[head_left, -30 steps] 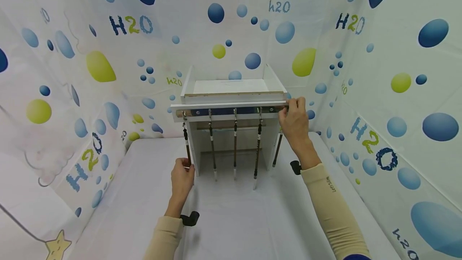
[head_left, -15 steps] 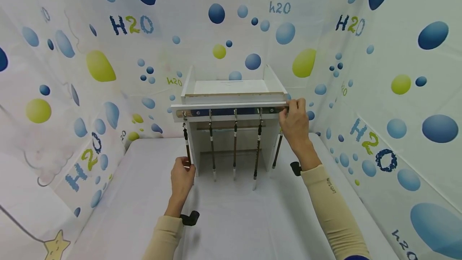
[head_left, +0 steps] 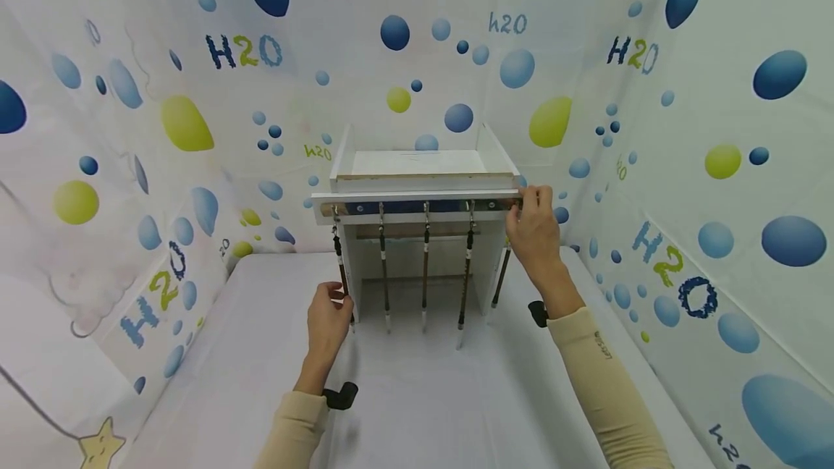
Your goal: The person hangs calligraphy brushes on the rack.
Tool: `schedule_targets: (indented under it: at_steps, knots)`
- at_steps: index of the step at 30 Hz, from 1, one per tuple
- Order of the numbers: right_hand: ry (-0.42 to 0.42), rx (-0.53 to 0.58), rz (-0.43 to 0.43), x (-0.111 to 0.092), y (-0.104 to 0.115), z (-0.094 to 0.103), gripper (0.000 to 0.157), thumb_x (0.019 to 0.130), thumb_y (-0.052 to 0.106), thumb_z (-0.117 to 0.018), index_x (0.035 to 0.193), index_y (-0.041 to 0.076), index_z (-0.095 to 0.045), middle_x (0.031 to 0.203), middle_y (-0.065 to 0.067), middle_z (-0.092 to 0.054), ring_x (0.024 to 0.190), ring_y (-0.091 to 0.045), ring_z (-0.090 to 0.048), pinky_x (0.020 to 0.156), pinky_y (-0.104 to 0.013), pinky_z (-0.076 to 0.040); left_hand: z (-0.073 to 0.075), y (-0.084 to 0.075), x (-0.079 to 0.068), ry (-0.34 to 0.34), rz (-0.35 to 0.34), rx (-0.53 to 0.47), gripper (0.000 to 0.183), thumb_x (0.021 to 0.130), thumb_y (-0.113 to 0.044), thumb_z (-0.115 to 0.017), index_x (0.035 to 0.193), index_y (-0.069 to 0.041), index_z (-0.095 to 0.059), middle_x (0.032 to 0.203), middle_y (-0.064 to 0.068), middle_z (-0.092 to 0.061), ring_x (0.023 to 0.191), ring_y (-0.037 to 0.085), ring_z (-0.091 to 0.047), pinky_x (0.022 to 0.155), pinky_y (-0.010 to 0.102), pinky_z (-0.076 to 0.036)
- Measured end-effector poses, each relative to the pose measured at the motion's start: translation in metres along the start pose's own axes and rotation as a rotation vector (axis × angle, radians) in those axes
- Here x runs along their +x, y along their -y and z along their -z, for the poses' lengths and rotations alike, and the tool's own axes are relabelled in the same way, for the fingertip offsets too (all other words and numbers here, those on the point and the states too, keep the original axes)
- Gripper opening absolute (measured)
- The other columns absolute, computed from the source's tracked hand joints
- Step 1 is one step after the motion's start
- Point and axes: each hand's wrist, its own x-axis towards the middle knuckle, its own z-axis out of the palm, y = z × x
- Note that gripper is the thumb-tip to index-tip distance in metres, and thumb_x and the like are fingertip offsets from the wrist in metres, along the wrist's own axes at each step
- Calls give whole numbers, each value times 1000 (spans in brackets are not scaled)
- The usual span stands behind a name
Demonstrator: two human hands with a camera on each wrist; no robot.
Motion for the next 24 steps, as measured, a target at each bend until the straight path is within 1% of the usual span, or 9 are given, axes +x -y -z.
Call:
schedule_targets:
  at_steps: [2,5,8,11,14,18,21,24]
  knots:
    - [7,6,-8,0,0,0,36,94,6,-59,126,-9,-56,120,-25,-49,90,-36,-65,64,-43,-59,3,-4,1,-4,-9,-7,35,91,-9,-60,124,3,-57,106,21,-67,91,33,-67,72,39,-54]
    - [23,17,-28,-1,2,1,39,93,7,-60,129,-8,-53,126,-24,-48,99,-38,-65,64,-46,-59,9,-11,3,-9,-29,-11,36,91,-9,-60,124,4,-57,107,22,-67,92,35,-66,78,45,-54]
    - [40,19,-40,-2,3,3,43,93,8,-60,132,-7,-51,132,-24,-46,110,-39,-59,68,-49,-58,15,-19,4,-13,-46,-4,36,92,-10,-61,125,3,-56,109,22,-66,93,35,-66,80,46,-53]
    - [48,11,-29,-4,6,7,44,92,8,-61,133,-7,-51,136,-25,-44,117,-41,-53,68,-49,-56,23,-29,5,-15,-68,-7,37,92,-11,-62,126,2,-57,111,21,-66,95,36,-65,81,46,-53]
    - [33,0,23,-8,10,10,42,91,7,-62,129,-8,-55,135,-27,-46,120,-42,-50,77,-50,-56,30,-39,4,-13,-110,-4,39,93,-14,-63,127,2,-57,115,20,-65,99,37,-64,83,47,-53]
    - [15,2,139,-17,17,16,39,89,5,-66,124,-10,-58,128,-29,-52,119,-43,-53,96,-51,-52,38,-53,-1,13,-187,27,42,96,-18,-61,132,3,-55,124,21,-61,109,38,-62,88,50,-53]
    - [35,14,212,-30,23,19,37,88,5,-69,120,-11,-60,123,-29,-56,114,-43,-57,96,-50,-52,45,-61,-7,58,-216,61,45,99,-21,-58,138,2,-52,133,22,-57,119,38,-58,95,53,-50]
    - [73,19,249,-46,27,20,36,87,6,-71,118,-10,-62,121,-28,-59,112,-42,-60,94,-48,-54,52,-68,-14,120,-218,110,49,101,-25,-55,143,0,-48,142,21,-52,132,38,-52,104,55,-45]
